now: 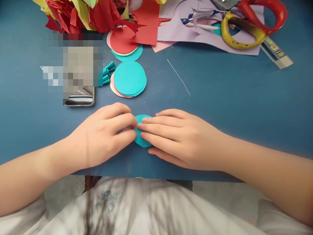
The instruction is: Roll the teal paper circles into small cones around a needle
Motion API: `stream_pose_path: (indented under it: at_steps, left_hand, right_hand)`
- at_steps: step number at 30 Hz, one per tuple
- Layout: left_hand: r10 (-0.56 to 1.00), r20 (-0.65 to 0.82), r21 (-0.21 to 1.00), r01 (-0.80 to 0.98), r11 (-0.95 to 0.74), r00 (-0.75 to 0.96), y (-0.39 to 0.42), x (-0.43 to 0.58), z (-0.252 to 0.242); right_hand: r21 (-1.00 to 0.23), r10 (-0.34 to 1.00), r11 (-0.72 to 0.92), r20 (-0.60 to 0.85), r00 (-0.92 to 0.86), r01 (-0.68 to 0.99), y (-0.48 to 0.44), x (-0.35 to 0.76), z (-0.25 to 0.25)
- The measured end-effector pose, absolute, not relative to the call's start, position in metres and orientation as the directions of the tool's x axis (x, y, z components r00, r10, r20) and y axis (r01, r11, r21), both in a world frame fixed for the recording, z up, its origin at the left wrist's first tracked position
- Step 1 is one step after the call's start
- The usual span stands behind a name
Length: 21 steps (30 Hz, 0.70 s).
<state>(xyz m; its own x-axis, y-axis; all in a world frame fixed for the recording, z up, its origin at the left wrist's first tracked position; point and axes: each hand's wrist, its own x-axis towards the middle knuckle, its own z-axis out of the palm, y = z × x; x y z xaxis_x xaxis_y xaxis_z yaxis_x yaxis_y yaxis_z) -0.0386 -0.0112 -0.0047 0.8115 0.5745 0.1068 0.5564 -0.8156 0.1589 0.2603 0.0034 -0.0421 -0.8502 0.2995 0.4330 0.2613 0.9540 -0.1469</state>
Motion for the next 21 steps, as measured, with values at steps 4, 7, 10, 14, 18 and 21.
stream_pose_path:
  at_steps: [4, 7, 10, 14, 18, 21]
  left_hand:
    - [0.544, 0.133, 0.112, 0.533, -0.839, 0.829, -0.0080, -0.0376, -0.0015]
    - [0.574, 0.109, 0.115, 0.563, -0.818, 0.812, -0.0111, -0.0375, 0.0011]
    - [0.602, 0.069, 0.141, 0.590, -0.795, 0.795, -0.0139, -0.0388, 0.0025]
    - [0.618, 0.051, 0.188, 0.600, -0.778, 0.785, -0.0140, -0.0405, 0.0019]
    - [0.629, 0.076, 0.196, 0.607, -0.770, 0.774, -0.0141, -0.0393, 0.0017]
    - [0.626, 0.101, 0.227, 0.595, -0.771, 0.773, -0.0146, -0.0374, 0.0023]
  right_hand:
    - [-0.104, 0.317, 0.947, 0.479, -0.819, 0.305, -0.0005, 0.2567, -0.0414]
    - [-0.109, 0.316, 0.946, 0.509, -0.801, 0.305, -0.0011, 0.2568, -0.0424]
    - [-0.116, 0.296, 0.953, 0.539, -0.789, 0.279, 0.0005, 0.2580, -0.0428]
    - [-0.128, 0.291, 0.956, 0.547, -0.785, 0.265, 0.0033, 0.2582, -0.0435]
    - [-0.138, 0.286, 0.958, 0.527, -0.800, 0.252, 0.0045, 0.2592, -0.0449]
    - [-0.129, 0.289, 0.957, 0.498, -0.818, 0.260, 0.0047, 0.2600, -0.0450]
